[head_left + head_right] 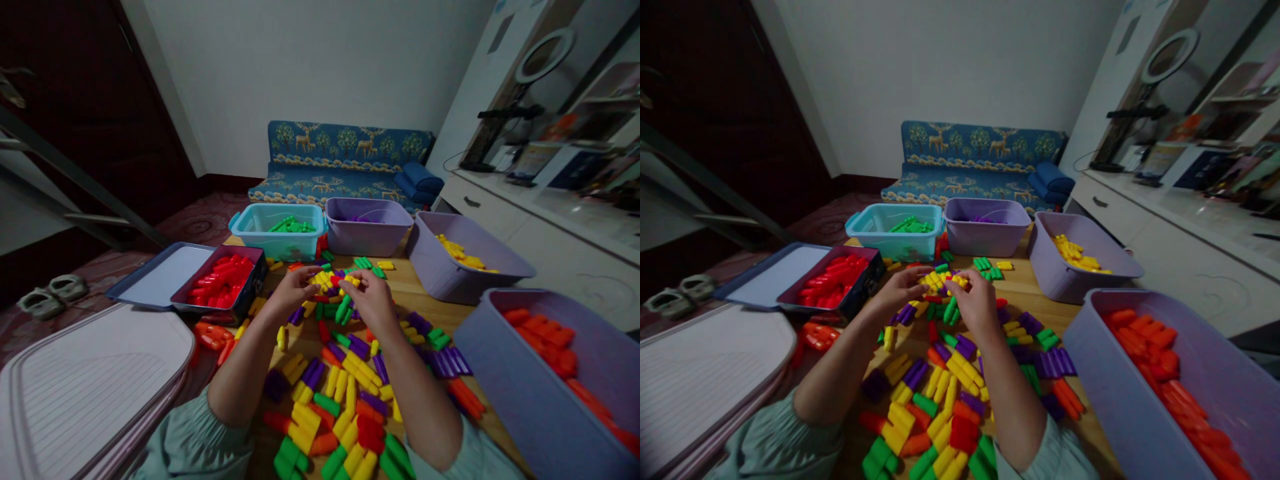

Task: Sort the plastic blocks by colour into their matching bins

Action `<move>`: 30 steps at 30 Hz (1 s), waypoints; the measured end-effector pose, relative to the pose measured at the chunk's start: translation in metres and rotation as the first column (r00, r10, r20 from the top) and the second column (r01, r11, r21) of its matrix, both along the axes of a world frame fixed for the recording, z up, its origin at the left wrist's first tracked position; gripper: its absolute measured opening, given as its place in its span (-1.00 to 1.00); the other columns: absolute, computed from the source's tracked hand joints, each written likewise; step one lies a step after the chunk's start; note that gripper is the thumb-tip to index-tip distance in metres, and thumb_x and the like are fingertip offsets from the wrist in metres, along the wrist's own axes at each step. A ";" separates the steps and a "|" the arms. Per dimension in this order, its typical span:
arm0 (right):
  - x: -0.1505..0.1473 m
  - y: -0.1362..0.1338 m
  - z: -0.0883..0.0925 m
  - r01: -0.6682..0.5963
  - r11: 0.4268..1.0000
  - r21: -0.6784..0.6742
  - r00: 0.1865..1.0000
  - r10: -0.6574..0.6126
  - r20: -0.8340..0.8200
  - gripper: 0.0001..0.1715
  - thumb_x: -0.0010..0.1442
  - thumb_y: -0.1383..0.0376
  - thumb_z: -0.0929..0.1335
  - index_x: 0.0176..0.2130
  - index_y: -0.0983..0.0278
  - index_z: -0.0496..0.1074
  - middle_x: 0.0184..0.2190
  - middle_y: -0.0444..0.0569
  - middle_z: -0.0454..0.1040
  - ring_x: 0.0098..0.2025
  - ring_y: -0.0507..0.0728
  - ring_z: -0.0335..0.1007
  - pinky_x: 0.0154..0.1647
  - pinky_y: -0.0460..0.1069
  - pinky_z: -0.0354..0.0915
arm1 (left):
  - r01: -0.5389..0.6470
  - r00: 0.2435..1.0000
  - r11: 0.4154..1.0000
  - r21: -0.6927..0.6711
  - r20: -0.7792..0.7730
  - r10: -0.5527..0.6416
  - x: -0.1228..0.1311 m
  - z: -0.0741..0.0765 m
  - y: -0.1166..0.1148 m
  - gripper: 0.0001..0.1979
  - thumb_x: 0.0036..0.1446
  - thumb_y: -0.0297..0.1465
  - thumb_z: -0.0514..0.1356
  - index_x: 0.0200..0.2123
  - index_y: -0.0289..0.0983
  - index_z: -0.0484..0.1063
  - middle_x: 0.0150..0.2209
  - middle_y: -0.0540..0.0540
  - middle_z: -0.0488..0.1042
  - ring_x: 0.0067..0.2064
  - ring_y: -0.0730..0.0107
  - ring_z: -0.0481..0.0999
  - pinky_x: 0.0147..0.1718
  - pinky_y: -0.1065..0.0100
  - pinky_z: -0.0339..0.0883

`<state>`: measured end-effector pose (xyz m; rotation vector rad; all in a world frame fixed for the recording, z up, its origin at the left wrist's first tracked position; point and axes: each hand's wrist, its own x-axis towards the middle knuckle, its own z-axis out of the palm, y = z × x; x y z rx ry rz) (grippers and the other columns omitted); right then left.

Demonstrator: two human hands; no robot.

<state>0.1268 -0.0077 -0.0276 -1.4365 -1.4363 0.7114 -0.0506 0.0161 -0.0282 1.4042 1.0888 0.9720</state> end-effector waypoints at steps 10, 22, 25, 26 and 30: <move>-0.009 -0.002 0.005 -0.114 0.993 -0.038 0.827 0.074 -0.558 -0.55 -0.15 0.11 0.47 -0.27 0.26 0.38 -0.40 -0.12 0.47 -0.53 0.03 0.39 -0.52 -0.04 0.40 | 0.111 0.994 0.994 -0.016 0.009 -0.111 0.014 0.007 -0.013 -0.45 -0.05 -0.06 0.26 -0.07 -0.31 0.49 -0.40 -0.07 0.48 -0.52 0.55 0.29 -0.60 0.54 0.08; -0.001 0.001 0.000 -0.040 0.999 -0.013 0.904 0.030 -0.427 -0.60 -0.17 0.12 0.49 -0.36 0.32 0.44 -0.57 -0.12 0.44 -0.56 0.02 0.31 -0.66 -0.13 0.19 | 0.100 0.979 0.994 0.032 -0.181 -0.092 0.010 0.000 -0.011 -0.57 -0.04 -0.09 0.24 -0.26 -0.33 0.57 -0.66 0.06 0.30 -0.66 0.57 0.16 -0.65 0.50 0.00; 0.008 0.005 -0.001 0.059 0.998 -0.004 0.866 -0.053 -0.498 -0.57 -0.20 0.10 0.50 -0.37 0.32 0.44 -0.59 -0.15 0.40 -0.57 0.01 0.28 -0.64 -0.12 0.20 | 0.088 0.913 0.990 0.109 -0.406 -0.036 -0.001 0.000 -0.010 -0.72 -0.07 -0.22 0.27 -0.33 -0.28 0.60 -0.68 0.05 0.31 -0.63 0.50 0.23 -0.62 0.48 0.06; 0.011 0.006 -0.001 0.077 0.997 -0.005 0.849 -0.068 -0.525 -0.55 -0.20 0.09 0.50 -0.36 0.31 0.43 -0.60 -0.17 0.39 -0.58 0.00 0.27 -0.64 -0.12 0.21 | 0.087 0.881 0.985 0.151 -0.474 -0.005 -0.004 0.000 -0.009 -0.78 -0.09 -0.29 0.28 -0.36 -0.26 0.60 -0.66 0.03 0.34 -0.60 0.46 0.27 -0.59 0.47 0.10; 0.013 0.007 -0.002 0.033 0.999 -0.022 0.818 -0.040 -0.573 -0.53 -0.18 0.06 0.50 -0.33 0.31 0.45 -0.62 -0.20 0.37 -0.59 -0.02 0.26 -0.60 -0.12 0.25 | 0.067 0.803 0.959 0.277 -0.585 0.113 -0.012 0.002 -0.007 -0.72 -0.15 -0.41 0.28 -0.27 -0.23 0.61 -0.47 -0.10 0.52 -0.39 0.29 0.45 -0.40 0.38 0.26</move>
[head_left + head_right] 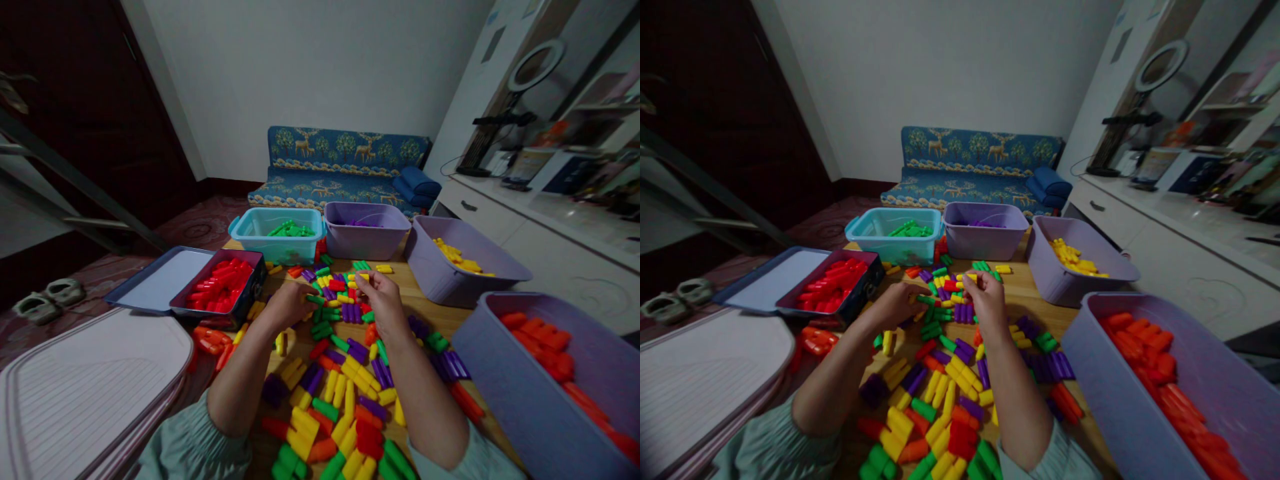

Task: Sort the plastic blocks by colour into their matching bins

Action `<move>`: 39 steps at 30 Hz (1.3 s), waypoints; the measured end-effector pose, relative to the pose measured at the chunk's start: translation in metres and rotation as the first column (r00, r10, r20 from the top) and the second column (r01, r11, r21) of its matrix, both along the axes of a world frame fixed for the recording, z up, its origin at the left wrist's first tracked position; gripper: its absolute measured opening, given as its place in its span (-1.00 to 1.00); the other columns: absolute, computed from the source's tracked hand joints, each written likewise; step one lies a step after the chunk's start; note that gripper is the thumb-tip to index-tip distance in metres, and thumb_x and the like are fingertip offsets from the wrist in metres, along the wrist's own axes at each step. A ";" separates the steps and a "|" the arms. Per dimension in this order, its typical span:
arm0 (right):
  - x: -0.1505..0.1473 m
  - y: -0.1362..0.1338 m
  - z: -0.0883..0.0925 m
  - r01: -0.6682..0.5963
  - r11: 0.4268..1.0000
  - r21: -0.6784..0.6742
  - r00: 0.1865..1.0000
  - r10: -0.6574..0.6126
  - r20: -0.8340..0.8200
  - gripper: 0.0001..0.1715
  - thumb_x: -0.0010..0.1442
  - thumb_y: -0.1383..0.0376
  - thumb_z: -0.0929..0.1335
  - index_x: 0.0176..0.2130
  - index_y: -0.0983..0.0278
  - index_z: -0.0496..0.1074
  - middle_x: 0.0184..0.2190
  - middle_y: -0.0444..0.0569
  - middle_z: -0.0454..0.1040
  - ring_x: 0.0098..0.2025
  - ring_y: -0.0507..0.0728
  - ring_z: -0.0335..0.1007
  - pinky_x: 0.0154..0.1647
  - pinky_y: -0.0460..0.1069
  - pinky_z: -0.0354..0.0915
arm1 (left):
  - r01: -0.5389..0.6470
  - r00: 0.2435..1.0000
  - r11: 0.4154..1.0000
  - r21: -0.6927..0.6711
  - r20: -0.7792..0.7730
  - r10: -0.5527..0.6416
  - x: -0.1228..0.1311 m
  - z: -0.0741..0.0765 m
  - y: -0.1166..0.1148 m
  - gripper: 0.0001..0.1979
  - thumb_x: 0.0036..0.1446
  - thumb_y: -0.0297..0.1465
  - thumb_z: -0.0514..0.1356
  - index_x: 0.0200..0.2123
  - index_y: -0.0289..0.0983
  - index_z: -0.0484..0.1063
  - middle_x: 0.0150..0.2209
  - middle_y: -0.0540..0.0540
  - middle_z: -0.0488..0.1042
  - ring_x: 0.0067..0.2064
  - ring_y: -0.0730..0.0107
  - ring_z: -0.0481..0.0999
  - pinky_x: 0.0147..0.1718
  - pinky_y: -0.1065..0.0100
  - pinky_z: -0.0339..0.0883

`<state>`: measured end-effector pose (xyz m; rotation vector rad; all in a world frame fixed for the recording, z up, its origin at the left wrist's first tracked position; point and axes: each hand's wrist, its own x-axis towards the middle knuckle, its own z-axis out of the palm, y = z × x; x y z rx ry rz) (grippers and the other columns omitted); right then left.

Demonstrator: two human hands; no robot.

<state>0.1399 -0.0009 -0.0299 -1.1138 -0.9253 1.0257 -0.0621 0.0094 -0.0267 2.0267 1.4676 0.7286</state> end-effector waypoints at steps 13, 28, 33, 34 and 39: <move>-0.026 -0.011 -0.001 -0.254 0.963 -0.085 0.964 0.259 0.062 -0.56 -0.16 0.20 0.48 -0.25 0.31 0.42 -0.44 -0.13 0.47 -0.57 -0.01 0.40 -0.59 -0.11 0.36 | 0.174 0.613 0.935 -0.308 0.777 0.142 0.021 0.006 0.000 -0.43 -0.19 -0.37 0.34 -0.02 -0.40 0.44 -0.24 -0.16 0.55 -0.32 0.37 0.52 -0.28 0.33 0.43; -0.020 -0.006 0.000 -0.190 0.979 -0.070 0.982 0.190 -0.001 -0.49 -0.14 0.13 0.46 -0.20 0.26 0.33 -0.32 -0.10 0.47 -0.45 0.06 0.45 -0.45 -0.02 0.44 | 0.258 0.317 0.889 -0.377 0.903 0.291 0.054 0.003 -0.008 -0.42 -0.10 -0.41 0.34 0.06 -0.33 0.37 -0.22 -0.14 0.53 -0.28 0.45 0.51 -0.27 0.44 0.36; -0.014 -0.006 0.009 -0.160 0.986 -0.056 0.987 0.159 -0.012 -0.48 -0.16 0.16 0.47 -0.18 0.22 0.32 -0.39 -0.15 0.46 -0.55 0.03 0.39 -0.51 -0.01 0.43 | 0.348 0.257 0.862 -0.369 0.921 0.291 0.071 0.014 -0.010 -0.42 0.02 -0.41 0.26 0.14 -0.38 0.28 -0.33 -0.13 0.52 -0.42 0.48 0.46 -0.37 0.41 0.33; -0.011 -0.006 0.010 -0.132 0.990 -0.038 0.991 0.132 -0.022 -0.50 -0.16 0.16 0.48 -0.21 0.23 0.33 -0.41 -0.15 0.46 -0.55 0.03 0.38 -0.51 -0.01 0.43 | 0.363 0.233 0.852 -0.377 0.922 0.309 0.076 0.019 -0.009 -0.45 0.05 -0.42 0.23 0.14 -0.37 0.27 -0.35 -0.12 0.51 -0.42 0.48 0.45 -0.39 0.43 0.32; 0.015 0.004 0.023 0.140 0.984 0.110 0.971 -0.114 -0.211 -0.58 -0.14 0.19 0.49 -0.27 0.27 0.37 -0.36 -0.14 0.47 -0.44 0.01 0.43 -0.35 -0.05 0.46 | 0.467 0.166 0.766 -0.441 0.895 0.414 0.125 0.061 0.012 -0.74 0.20 -0.43 0.08 -0.05 -0.33 0.38 -0.40 -0.06 0.46 -0.46 0.54 0.42 -0.46 0.52 0.26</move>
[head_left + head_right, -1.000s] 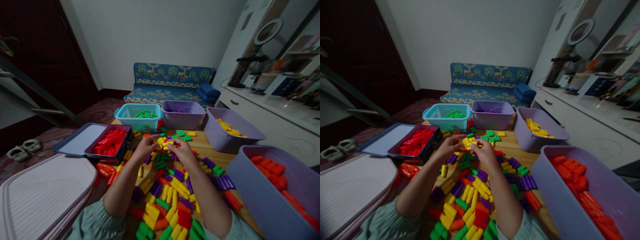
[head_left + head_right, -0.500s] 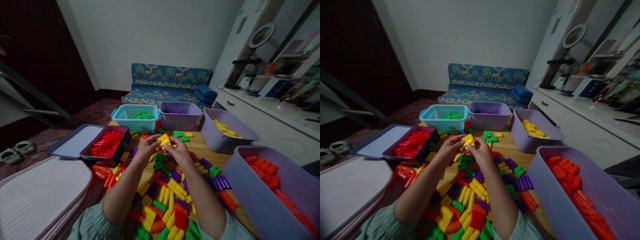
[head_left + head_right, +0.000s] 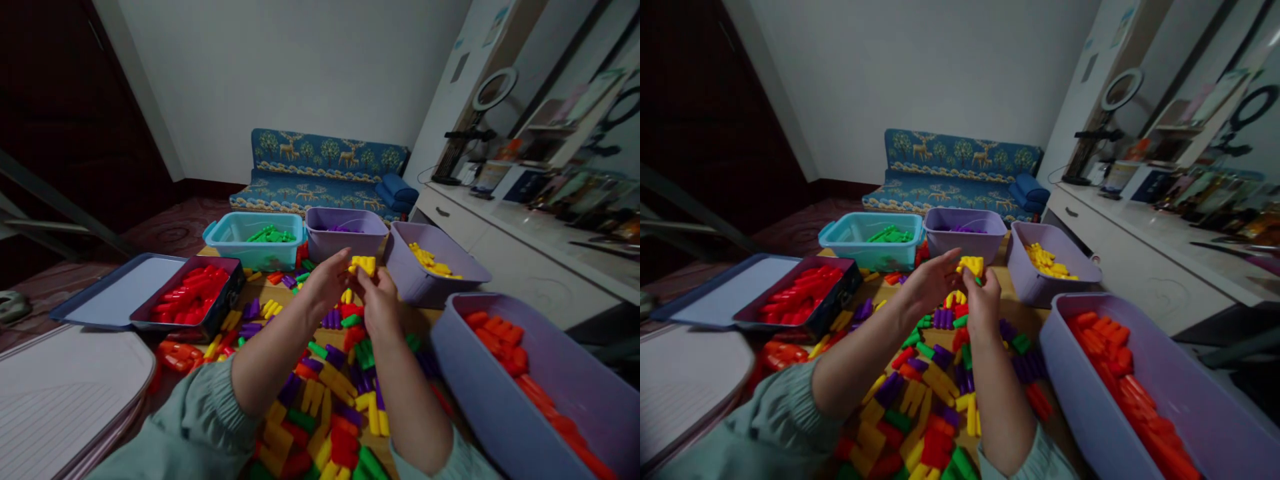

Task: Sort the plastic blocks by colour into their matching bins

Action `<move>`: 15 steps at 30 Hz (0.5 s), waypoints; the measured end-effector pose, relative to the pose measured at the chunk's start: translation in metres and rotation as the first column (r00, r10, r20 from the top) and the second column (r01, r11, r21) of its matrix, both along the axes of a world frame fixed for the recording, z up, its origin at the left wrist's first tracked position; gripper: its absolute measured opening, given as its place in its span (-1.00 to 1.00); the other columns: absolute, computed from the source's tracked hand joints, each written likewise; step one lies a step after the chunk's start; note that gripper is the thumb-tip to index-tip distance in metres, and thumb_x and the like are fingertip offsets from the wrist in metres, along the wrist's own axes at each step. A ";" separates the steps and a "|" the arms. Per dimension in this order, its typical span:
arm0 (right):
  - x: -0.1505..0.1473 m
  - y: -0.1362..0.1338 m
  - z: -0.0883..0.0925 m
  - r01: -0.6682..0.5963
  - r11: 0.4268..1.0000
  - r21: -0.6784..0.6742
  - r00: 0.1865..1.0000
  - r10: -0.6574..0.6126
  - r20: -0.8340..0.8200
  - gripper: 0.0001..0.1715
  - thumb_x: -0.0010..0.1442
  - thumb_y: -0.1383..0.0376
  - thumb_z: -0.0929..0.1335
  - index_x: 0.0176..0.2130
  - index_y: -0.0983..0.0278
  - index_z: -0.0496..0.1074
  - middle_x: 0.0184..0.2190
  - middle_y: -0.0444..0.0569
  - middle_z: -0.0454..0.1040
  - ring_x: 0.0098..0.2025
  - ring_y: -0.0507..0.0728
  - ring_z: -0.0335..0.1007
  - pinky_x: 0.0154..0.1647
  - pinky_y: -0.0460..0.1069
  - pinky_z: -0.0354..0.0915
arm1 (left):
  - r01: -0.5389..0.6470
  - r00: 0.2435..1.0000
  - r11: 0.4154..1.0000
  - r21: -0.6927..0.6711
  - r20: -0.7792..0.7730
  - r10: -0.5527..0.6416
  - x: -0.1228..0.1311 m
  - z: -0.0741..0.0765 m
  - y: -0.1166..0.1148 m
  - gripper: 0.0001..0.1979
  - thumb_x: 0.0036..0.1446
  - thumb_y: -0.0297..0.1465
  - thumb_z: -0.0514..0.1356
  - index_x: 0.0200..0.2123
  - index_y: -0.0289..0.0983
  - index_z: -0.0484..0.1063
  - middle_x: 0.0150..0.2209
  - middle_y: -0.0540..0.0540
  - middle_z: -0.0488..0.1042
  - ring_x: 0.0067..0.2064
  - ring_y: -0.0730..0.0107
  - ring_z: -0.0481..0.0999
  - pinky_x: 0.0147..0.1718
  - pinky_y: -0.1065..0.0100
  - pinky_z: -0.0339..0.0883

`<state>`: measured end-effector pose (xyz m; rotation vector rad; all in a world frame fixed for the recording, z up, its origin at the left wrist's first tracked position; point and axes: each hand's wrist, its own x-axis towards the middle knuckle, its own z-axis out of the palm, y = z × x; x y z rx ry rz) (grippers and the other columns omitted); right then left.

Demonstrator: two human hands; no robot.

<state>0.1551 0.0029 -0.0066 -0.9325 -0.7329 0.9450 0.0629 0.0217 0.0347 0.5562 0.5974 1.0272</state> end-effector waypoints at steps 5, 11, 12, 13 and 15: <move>0.047 0.032 0.037 0.359 0.932 0.044 0.892 -0.329 -0.311 -0.78 -0.03 0.34 0.46 -0.36 0.31 0.36 -0.50 -0.19 0.43 -0.49 -0.05 0.41 -0.33 -0.13 0.46 | 0.185 0.982 0.981 0.048 0.014 -0.186 0.086 0.040 0.036 -0.80 0.22 -0.37 0.08 -0.32 -0.38 0.42 -0.53 -0.01 0.35 -0.58 0.59 0.24 -0.48 0.50 0.19; 0.077 0.046 0.068 0.201 0.975 -0.096 0.813 -0.221 -0.538 -0.73 0.34 0.27 0.12 -0.26 0.35 0.30 -0.41 -0.04 0.44 -0.41 -0.06 0.47 -0.39 -0.20 0.45 | 0.154 0.985 0.984 0.085 0.067 -0.160 0.112 0.033 0.051 -0.73 0.22 -0.26 0.08 -0.27 -0.35 0.43 -0.52 0.02 0.34 -0.49 0.55 0.35 -0.31 0.46 0.27; 0.074 0.042 0.066 0.146 0.984 -0.106 0.831 -0.180 -0.525 -0.74 0.34 0.27 0.12 -0.24 0.35 0.29 -0.40 -0.04 0.44 -0.40 -0.05 0.47 -0.40 -0.19 0.46 | 0.155 0.985 0.982 0.107 0.054 -0.161 0.103 0.026 0.049 -0.74 0.22 -0.28 0.07 -0.24 -0.35 0.43 -0.50 0.01 0.36 -0.47 0.54 0.37 -0.31 0.46 0.27; 0.070 0.037 0.060 0.100 0.988 -0.120 0.855 -0.147 -0.497 -0.77 0.32 0.29 0.14 -0.23 0.34 0.29 -0.39 -0.04 0.45 -0.40 -0.04 0.48 -0.41 -0.17 0.47 | 0.149 0.988 0.979 0.136 0.026 -0.154 0.091 0.018 0.046 -0.77 0.21 -0.32 0.09 -0.20 -0.34 0.43 -0.49 0.01 0.39 -0.46 0.54 0.39 -0.31 0.46 0.27; 0.057 0.025 0.046 0.016 0.987 -0.157 0.915 -0.078 -0.396 -0.87 0.25 0.33 0.21 -0.23 0.32 0.32 -0.37 -0.07 0.46 -0.43 -0.04 0.47 -0.45 -0.16 0.45 | 0.125 0.992 0.968 0.216 -0.061 -0.115 0.062 0.003 0.039 -0.72 0.13 -0.39 0.16 -0.07 -0.30 0.41 -0.41 0.01 0.45 -0.40 0.54 0.43 -0.27 0.45 0.27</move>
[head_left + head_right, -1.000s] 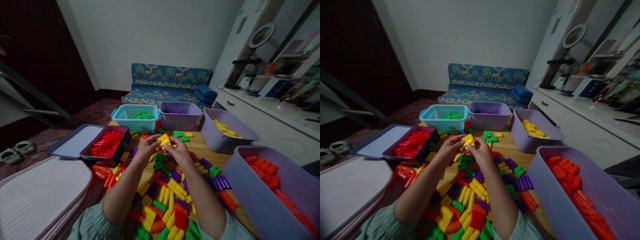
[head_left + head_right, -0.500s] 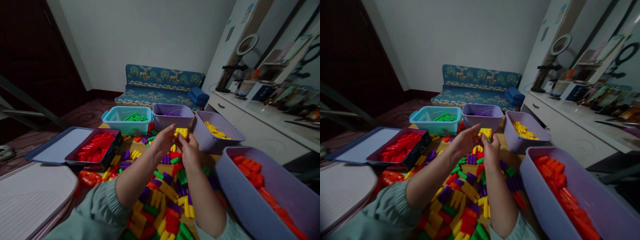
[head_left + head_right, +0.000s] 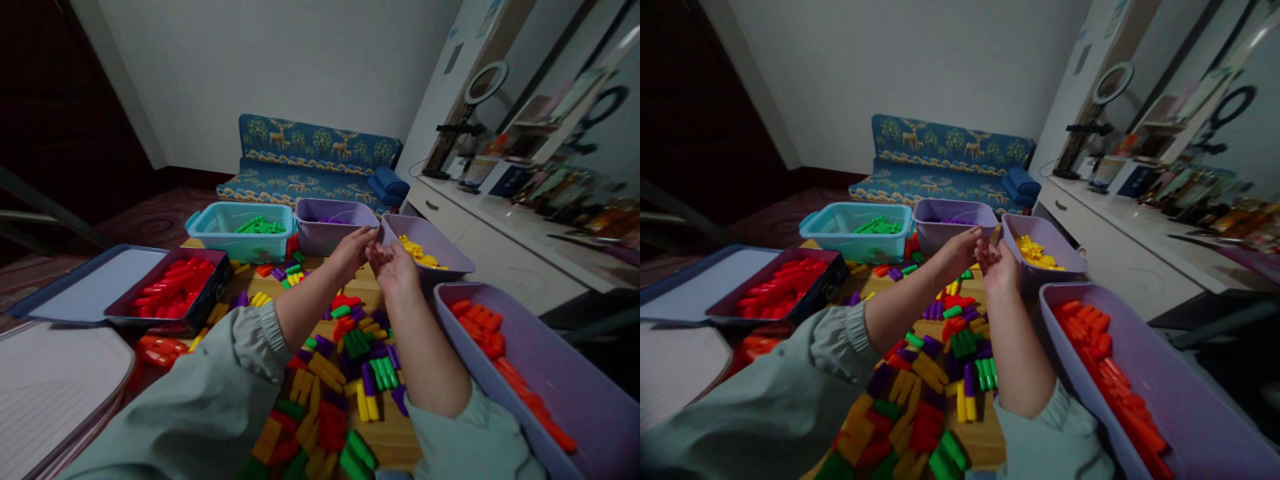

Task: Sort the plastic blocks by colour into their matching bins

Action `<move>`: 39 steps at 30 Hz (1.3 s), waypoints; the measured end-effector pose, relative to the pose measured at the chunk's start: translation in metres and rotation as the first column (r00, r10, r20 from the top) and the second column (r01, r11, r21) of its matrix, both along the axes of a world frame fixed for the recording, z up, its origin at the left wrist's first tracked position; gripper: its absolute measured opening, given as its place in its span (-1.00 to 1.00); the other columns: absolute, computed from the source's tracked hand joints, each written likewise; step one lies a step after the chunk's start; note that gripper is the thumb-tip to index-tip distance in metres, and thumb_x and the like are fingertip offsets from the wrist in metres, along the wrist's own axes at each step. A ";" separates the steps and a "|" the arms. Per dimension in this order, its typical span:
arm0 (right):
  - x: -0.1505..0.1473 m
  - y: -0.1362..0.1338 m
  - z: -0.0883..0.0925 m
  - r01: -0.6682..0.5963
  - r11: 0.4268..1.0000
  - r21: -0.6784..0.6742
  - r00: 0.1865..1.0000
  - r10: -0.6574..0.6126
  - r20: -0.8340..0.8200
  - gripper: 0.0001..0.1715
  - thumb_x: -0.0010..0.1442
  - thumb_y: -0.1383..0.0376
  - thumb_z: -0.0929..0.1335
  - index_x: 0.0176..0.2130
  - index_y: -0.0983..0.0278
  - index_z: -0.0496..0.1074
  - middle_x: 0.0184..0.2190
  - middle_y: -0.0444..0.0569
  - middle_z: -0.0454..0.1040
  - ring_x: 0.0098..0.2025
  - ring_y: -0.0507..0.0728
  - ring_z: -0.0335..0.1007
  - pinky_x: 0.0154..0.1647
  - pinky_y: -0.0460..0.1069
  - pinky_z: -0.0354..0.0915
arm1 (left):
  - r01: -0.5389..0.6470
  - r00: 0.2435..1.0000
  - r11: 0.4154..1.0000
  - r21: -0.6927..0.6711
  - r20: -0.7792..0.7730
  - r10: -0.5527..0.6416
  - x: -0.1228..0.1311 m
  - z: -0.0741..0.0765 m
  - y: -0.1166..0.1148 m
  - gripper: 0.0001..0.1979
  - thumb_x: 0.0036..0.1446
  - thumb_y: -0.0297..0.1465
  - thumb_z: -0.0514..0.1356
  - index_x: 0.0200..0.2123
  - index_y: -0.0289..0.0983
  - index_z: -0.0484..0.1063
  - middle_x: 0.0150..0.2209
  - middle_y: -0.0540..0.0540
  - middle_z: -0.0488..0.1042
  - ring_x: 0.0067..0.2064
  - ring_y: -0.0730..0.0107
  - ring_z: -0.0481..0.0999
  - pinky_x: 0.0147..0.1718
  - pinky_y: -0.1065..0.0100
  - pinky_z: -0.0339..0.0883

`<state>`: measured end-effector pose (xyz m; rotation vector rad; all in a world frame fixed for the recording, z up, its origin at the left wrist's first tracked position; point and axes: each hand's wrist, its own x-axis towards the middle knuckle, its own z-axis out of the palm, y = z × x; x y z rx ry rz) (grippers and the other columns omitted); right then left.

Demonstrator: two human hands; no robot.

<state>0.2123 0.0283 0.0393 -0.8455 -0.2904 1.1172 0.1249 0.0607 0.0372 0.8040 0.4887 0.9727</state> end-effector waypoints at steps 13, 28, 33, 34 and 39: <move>-0.064 -0.056 -0.072 -0.335 0.867 -0.369 -0.060 0.372 0.926 -0.79 -0.01 0.37 0.38 -0.27 0.31 0.47 -0.27 0.03 0.55 -0.20 0.20 0.47 -0.20 0.03 0.35 | 0.380 0.588 0.731 0.567 -0.758 0.283 -0.111 -0.050 -0.058 -0.56 0.02 -0.49 0.15 0.03 -0.38 0.44 -0.22 -0.15 0.55 -0.21 0.29 0.50 -0.18 0.31 0.35; -0.042 -0.188 -0.066 -0.645 0.582 -0.495 -0.597 0.020 0.802 -0.02 -0.12 0.03 0.51 0.23 0.01 0.16 0.30 0.01 0.10 0.36 0.30 -0.18 0.31 0.34 -0.32 | 0.910 0.292 0.177 0.375 -0.883 0.368 -0.227 -0.050 -0.157 0.15 -0.22 -0.01 0.35 0.35 -0.10 -0.20 0.38 -0.29 -0.28 0.35 -0.27 -0.26 0.23 -0.19 -0.26; -0.047 -0.188 -0.084 -0.635 0.578 -0.512 -0.633 -0.010 0.774 0.10 -0.11 -0.08 0.47 0.29 0.04 0.01 0.38 0.00 -0.20 0.39 0.30 -0.42 0.31 0.36 -0.41 | 0.923 0.239 0.196 0.332 -0.891 0.385 -0.228 -0.073 -0.171 0.13 -0.12 0.01 0.28 0.36 -0.18 -0.31 0.38 -0.32 -0.33 0.36 -0.22 -0.30 0.22 -0.24 -0.32; -0.048 -0.185 -0.086 -0.623 0.598 -0.504 -0.638 -0.015 0.770 0.13 -0.13 -0.11 0.46 0.30 0.08 0.02 0.38 0.03 -0.22 0.39 0.31 -0.44 0.31 0.36 -0.42 | 0.917 0.225 0.220 0.331 -0.888 0.401 -0.225 -0.076 -0.170 0.12 -0.10 0.00 0.27 0.36 -0.20 -0.31 0.38 -0.34 -0.32 0.36 -0.21 -0.29 0.21 -0.25 -0.31; -0.054 -0.165 -0.088 -0.570 0.706 -0.419 -0.644 -0.067 0.762 0.00 -0.08 -0.10 0.45 0.22 0.23 0.18 0.35 0.17 -0.09 0.39 0.32 -0.36 0.31 0.36 -0.37 | 0.880 0.207 0.281 0.384 -0.840 0.501 -0.210 -0.087 -0.152 0.02 -0.05 -0.09 0.27 0.35 -0.23 -0.20 0.37 -0.36 -0.31 0.36 -0.18 -0.27 0.24 -0.17 -0.22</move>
